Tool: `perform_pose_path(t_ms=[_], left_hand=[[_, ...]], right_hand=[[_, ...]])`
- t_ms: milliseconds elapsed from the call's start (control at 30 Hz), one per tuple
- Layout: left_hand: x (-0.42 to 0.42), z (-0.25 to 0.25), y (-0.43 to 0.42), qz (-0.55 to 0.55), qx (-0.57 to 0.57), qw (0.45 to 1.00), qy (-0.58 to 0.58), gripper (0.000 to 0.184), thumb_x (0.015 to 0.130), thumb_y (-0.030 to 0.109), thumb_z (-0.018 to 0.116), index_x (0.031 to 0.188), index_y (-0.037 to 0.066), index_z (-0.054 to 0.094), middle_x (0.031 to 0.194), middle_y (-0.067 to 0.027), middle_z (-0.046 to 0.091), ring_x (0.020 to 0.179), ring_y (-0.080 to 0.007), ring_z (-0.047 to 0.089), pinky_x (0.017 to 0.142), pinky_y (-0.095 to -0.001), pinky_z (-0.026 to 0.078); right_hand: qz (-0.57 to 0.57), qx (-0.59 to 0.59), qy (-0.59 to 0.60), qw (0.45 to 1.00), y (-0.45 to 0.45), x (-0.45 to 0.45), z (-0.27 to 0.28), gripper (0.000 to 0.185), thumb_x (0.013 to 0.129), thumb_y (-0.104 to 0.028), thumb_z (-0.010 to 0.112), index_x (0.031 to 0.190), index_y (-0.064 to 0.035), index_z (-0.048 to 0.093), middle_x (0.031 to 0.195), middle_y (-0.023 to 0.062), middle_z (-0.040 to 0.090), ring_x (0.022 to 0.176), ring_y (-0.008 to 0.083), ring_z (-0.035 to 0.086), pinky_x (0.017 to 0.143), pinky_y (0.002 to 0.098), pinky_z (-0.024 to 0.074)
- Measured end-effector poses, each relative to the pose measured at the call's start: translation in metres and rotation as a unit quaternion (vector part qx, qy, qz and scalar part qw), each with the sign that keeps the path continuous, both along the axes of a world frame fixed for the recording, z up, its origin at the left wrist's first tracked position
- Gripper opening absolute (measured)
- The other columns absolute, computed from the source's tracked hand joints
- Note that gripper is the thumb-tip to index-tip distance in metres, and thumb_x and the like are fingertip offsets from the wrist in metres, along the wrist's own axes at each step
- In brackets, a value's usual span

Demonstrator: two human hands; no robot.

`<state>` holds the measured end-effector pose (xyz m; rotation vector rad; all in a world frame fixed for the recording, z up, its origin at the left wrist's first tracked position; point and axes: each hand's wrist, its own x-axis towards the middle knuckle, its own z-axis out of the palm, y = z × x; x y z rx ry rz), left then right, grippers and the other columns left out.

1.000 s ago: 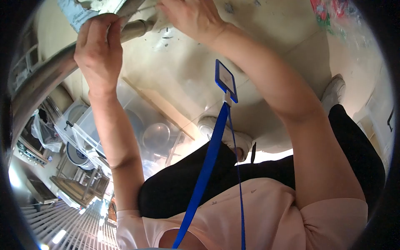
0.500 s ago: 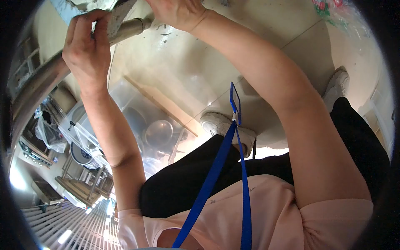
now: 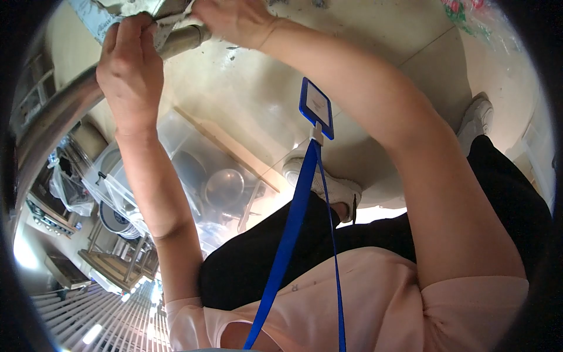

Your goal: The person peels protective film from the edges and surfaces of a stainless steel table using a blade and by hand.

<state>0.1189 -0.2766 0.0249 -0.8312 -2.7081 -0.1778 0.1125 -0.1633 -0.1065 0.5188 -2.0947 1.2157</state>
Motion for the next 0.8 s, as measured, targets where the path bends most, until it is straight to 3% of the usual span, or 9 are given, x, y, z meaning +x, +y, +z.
perform_pose_path(t_ms=[167, 233, 300, 367, 500, 767, 800], left_hand=[[-0.003, 0.001, -0.007, -0.017, -0.039, 0.999, -0.007, 0.005, 0.074, 0.006, 0.057, 0.077, 0.009, 0.055, 0.072, -0.0076, 0.055, 0.064, -0.0286, 0.054, 0.054, -0.0346, 0.043], [0.001, 0.002, 0.001, 0.005, 0.038, 0.999, -0.031, 0.008, 0.071, -0.002, 0.054, 0.073, 0.005, 0.051, 0.068, -0.0118, 0.05, 0.061, -0.0306, 0.051, 0.053, -0.0367, 0.041], [-0.002, 0.002, 0.01, 0.003, 0.078, 0.997, -0.013, 0.01, 0.069, -0.007, 0.051, 0.072, 0.002, 0.049, 0.066, -0.0142, 0.048, 0.06, -0.033, 0.049, 0.051, -0.0372, 0.04], [-0.006, 0.001, 0.016, -0.027, 0.096, 0.995, 0.031, 0.01, 0.069, -0.007, 0.052, 0.073, 0.002, 0.049, 0.066, -0.0135, 0.048, 0.059, -0.0319, 0.05, 0.051, -0.0363, 0.04], [-0.008, -0.008, 0.011, -0.004, 0.043, 0.998, 0.037, 0.006, 0.073, 0.006, 0.059, 0.077, 0.009, 0.056, 0.071, -0.0053, 0.055, 0.062, -0.0261, 0.054, 0.053, -0.0332, 0.043], [-0.008, -0.013, 0.004, -0.008, 0.042, 0.998, 0.048, 0.008, 0.071, 0.006, 0.061, 0.079, 0.009, 0.058, 0.071, -0.005, 0.057, 0.064, -0.0239, 0.056, 0.055, -0.0308, 0.044], [-0.007, -0.012, 0.005, -0.004, 0.038, 0.998, 0.047, 0.008, 0.072, 0.006, 0.06, 0.079, 0.008, 0.058, 0.072, -0.0053, 0.057, 0.064, -0.024, 0.056, 0.055, -0.0308, 0.044]], right_hand=[[0.011, 0.018, -0.092, 0.996, -0.024, 0.014, -0.008, 0.008, 0.071, -0.009, 0.057, 0.073, -0.0022, 0.053, 0.072, 0.0109, 0.052, 0.07, 0.0257, 0.053, 0.062, 0.0349, 0.0435], [-0.018, -0.009, -0.108, 0.994, -0.013, 0.01, 0.002, 0.007, 0.069, -0.006, 0.058, 0.073, -0.0022, 0.052, 0.075, 0.0114, 0.052, 0.072, 0.0267, 0.052, 0.064, 0.035, 0.0434], [-0.03, -0.003, -0.04, 0.999, 0.01, 0.005, 0.017, 0.01, 0.068, -0.002, 0.058, 0.074, -0.002, 0.051, 0.077, 0.0118, 0.052, 0.073, 0.0283, 0.052, 0.064, 0.036, 0.0431], [-0.039, -0.012, 0.009, 0.999, 0.026, 0.002, 0.017, 0.018, 0.064, 0.004, 0.06, 0.077, -0.0019, 0.05, 0.078, 0.0119, 0.051, 0.072, 0.03, 0.051, 0.063, 0.0371, 0.043], [-0.064, 0.003, -0.018, 0.998, 0.035, 0.003, 0.018, 0.018, 0.064, 0.003, 0.061, 0.077, -0.0018, 0.049, 0.076, 0.0123, 0.051, 0.069, 0.0297, 0.051, 0.06, 0.0367, 0.0432], [-0.048, -0.029, -0.033, 0.998, 0.017, 0.001, 0.007, 0.014, 0.069, -0.002, 0.059, 0.078, -0.0036, 0.049, 0.074, 0.0123, 0.051, 0.067, 0.0293, 0.051, 0.059, 0.0368, 0.0429], [-0.074, 0.044, -0.05, 0.995, 0.018, 0.001, 0.011, 0.013, 0.069, -0.002, 0.059, 0.078, -0.0039, 0.049, 0.074, 0.0122, 0.05, 0.067, 0.0291, 0.051, 0.059, 0.0368, 0.0429]])
